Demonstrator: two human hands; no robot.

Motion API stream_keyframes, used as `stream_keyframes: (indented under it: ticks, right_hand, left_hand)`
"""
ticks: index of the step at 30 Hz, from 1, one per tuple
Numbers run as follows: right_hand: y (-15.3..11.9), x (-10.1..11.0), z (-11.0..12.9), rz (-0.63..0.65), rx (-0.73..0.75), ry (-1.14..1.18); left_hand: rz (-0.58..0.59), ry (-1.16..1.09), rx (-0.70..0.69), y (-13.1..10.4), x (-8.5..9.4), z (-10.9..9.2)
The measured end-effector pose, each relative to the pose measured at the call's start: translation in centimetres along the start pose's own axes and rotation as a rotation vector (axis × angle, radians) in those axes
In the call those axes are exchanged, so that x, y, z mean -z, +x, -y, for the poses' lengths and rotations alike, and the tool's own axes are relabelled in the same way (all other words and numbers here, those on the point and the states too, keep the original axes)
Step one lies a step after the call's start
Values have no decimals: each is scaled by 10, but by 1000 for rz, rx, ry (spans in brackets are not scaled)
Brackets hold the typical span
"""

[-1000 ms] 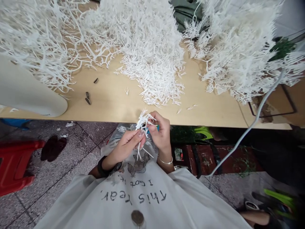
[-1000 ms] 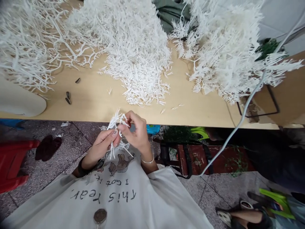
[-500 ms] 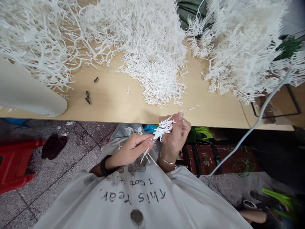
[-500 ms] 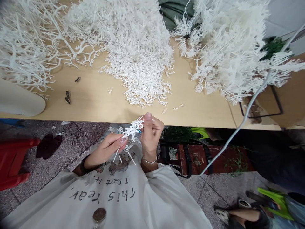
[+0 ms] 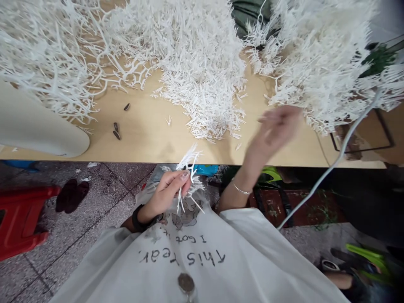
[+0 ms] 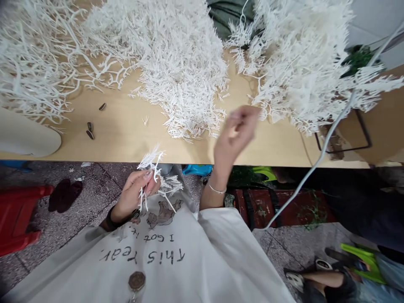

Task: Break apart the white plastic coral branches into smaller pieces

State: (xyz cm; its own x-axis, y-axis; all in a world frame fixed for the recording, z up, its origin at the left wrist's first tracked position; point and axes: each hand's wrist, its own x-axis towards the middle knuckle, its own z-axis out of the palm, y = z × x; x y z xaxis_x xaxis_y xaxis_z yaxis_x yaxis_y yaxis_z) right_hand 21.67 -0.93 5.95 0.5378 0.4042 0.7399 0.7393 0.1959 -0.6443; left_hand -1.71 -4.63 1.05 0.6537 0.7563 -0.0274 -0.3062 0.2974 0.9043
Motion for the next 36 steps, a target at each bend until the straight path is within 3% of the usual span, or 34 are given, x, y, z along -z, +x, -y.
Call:
stream_keyframes:
  ticks: [2,5,7,10,13,15,18,23,34,36]
  right_hand:
    - [-13,-18,-8,198,-19,-160]
    - [-27,-23,-7,295,-90,-156]
    - [-31,-15,5,416,-110,26]
    - [-32,-1,28,790,-55,394]
    - [-33,6,42,1118,-10,577]
    - [-35,7,43,1168,-69,579]
    - [-37,6,39,1142,-172,529]
    - [-38,6,33,1331,-200,572]
    - [-30,-1,38,1641,197,653]
    - [-32,-3,41,1663,190,685]
  left_hand:
    - [-25,-2,32,2,0,2]
    - [-37,0,57,3,2,4]
    - [-4,2,55,4,4,5]
    - [71,17,52,6,5,4]
    - [111,48,71,7,6,2]
    - [126,64,80,6,7,2]
    - [136,80,93,6,8,1]
    - [131,89,118,5,9,-3]
    - [292,-32,308,4,18,-8]
    - [349,-58,334,4,19,-8]
